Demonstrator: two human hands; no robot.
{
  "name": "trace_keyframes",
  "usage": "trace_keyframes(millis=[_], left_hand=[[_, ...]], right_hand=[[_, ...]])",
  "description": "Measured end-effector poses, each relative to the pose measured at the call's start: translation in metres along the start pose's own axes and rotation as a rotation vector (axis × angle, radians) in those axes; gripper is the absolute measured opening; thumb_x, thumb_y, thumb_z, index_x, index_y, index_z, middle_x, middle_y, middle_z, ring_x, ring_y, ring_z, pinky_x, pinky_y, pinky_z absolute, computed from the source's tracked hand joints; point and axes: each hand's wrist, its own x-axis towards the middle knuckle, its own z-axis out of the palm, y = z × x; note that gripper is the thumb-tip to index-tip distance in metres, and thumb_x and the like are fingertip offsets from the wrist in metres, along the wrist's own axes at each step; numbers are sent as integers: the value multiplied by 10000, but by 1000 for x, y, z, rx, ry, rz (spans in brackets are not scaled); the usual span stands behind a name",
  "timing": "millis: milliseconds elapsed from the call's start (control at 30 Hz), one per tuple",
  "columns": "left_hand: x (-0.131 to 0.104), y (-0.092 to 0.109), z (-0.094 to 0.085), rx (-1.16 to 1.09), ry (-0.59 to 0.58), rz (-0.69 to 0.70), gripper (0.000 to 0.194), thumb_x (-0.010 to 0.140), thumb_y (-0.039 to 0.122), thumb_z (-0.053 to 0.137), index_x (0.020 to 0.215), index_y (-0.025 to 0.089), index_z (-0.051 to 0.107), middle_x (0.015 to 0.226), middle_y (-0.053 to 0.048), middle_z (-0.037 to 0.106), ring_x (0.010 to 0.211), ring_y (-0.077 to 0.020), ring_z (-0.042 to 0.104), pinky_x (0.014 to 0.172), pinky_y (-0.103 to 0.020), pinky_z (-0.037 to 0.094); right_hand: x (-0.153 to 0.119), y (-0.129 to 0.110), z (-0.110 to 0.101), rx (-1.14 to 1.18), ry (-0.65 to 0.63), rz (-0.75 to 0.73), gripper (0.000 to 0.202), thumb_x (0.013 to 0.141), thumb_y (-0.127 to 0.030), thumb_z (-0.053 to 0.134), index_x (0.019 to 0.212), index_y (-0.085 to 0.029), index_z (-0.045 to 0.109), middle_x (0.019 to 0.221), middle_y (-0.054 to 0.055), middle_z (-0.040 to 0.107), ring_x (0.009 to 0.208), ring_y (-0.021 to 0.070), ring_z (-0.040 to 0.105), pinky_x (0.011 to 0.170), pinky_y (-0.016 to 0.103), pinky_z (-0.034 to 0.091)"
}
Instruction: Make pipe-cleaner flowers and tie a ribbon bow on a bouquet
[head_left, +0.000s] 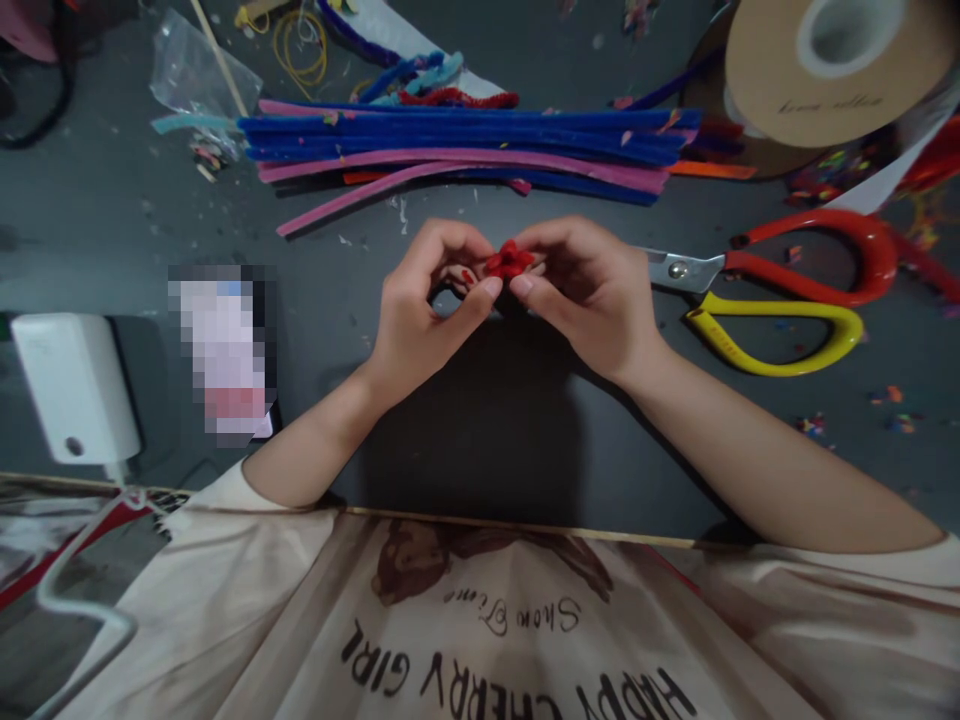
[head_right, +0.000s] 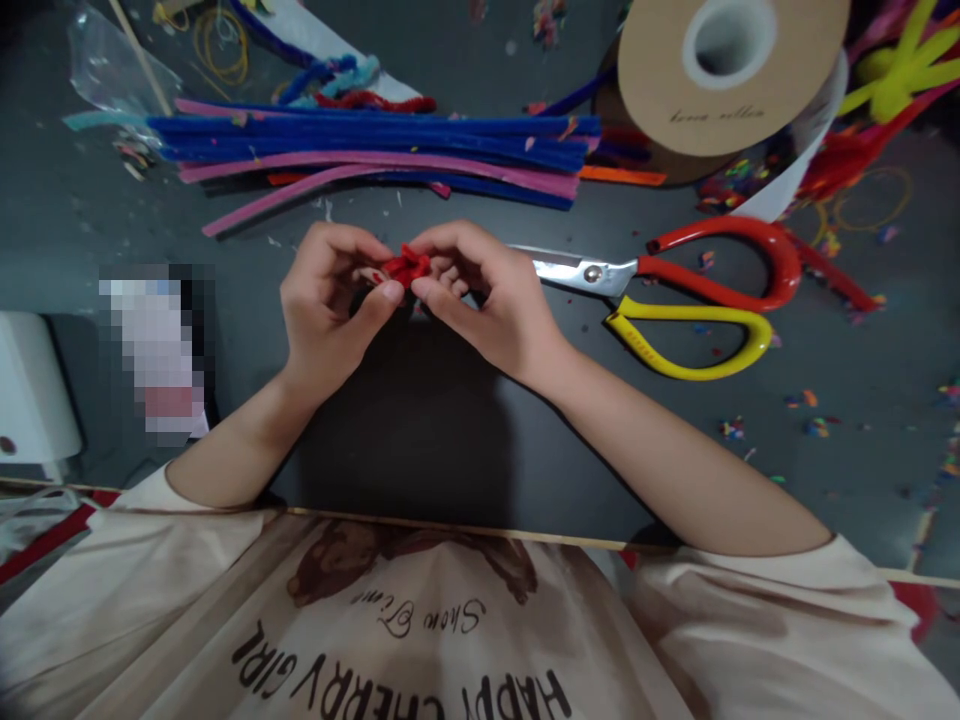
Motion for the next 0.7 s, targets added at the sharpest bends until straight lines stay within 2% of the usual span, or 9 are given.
trace_keyframes(millis=[267,400,500,700], left_hand=[[0,2,1,10,13,-54,243,839,457,566,887,225,513,776,26,571,657,-45,587,603,-196,510],[0,6,-1,24,-50,-76,264,868,461,513,784,210,513,708,30,540,587,-38,524,577,-203,478],[-1,8,-2,27,-100,-69,274,887,444,482,751,207,508,681,29,531,581,-45,512,567,-210,456],[0,6,-1,71,-94,-57,230,911,356,448,748,202,502,649,32,522,568,-47,490,566,-211,413]], right_hand=[[1,0,0,-13,-2,45,343,794,-528,612,981,-245,560,829,-5,616,709,95,564,651,257,503],[2,0,-1,0,2,39,337,793,-519,618,987,-255,541,843,-7,609,689,95,560,621,256,499],[2,0,-1,8,5,32,319,792,-507,623,976,-260,537,869,-4,606,699,100,563,619,259,497],[1,-4,0,18,-8,34,321,797,-513,617,954,-247,531,824,-14,610,686,92,577,614,250,489]])
